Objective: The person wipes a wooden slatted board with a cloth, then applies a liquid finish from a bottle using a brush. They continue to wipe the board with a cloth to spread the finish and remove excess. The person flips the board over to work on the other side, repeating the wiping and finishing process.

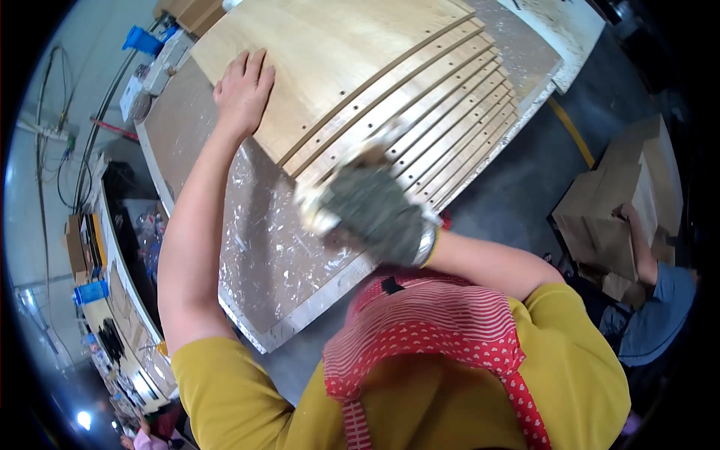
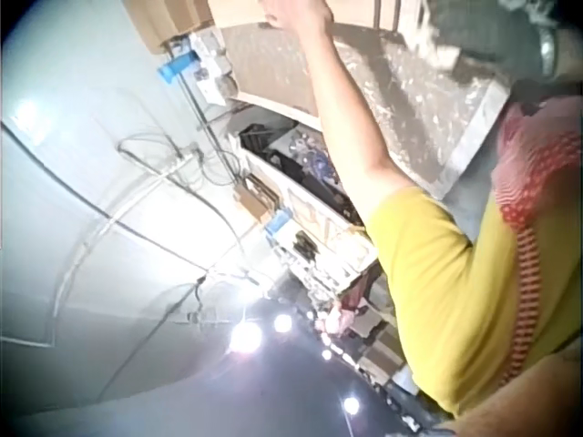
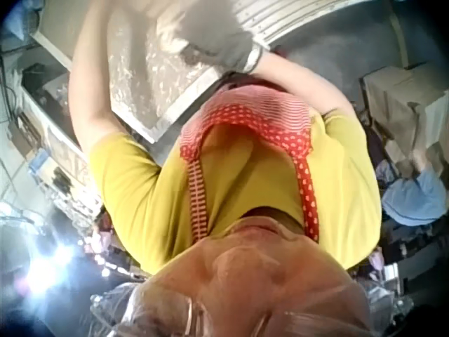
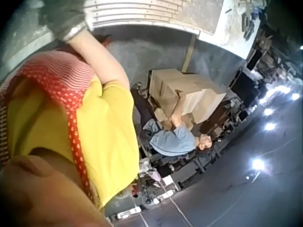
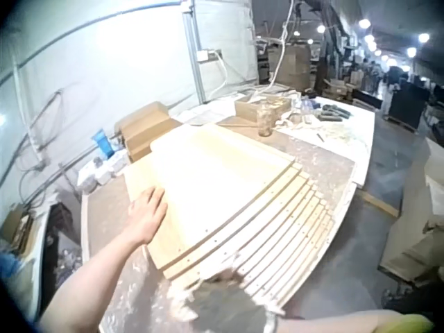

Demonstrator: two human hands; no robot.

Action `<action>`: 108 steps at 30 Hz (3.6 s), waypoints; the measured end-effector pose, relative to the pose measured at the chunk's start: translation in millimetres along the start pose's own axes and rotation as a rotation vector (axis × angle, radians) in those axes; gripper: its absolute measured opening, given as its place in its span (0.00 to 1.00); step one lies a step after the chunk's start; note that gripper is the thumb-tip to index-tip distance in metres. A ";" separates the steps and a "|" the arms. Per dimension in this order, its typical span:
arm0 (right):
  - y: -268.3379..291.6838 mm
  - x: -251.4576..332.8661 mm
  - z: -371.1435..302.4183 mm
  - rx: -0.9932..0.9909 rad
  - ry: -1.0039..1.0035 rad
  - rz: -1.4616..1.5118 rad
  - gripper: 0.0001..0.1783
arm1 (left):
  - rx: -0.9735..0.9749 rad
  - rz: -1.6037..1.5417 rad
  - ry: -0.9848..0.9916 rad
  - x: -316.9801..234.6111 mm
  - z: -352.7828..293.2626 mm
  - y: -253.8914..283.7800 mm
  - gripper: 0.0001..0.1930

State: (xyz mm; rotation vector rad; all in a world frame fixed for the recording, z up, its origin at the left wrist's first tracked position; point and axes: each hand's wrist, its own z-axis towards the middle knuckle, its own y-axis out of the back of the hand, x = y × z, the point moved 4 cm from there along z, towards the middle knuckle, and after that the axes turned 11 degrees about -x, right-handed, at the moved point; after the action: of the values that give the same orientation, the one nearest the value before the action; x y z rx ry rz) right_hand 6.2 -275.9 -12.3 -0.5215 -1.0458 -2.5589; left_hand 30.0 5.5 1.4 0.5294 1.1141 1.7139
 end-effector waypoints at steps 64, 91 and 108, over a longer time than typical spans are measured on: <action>18.7 31.0 -44.7 0.050 -0.018 0.431 0.16 | 0.020 -0.008 -0.012 11.5 6.4 -7.8 0.27; 67.3 -37.4 -85.1 0.000 -0.008 -0.377 0.28 | 0.016 -0.022 -0.078 23.7 7.5 -12.7 0.26; 148.9 -144.6 -75.9 0.138 -0.172 -0.505 0.22 | 0.117 -0.047 -0.048 0.2 3.2 9.6 0.26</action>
State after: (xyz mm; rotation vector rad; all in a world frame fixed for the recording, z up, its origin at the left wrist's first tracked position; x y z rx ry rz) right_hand 181.3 -408.2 -38.4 -0.4969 -1.5741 -2.8714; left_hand 27.7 6.2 11.2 0.6095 1.1879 1.5944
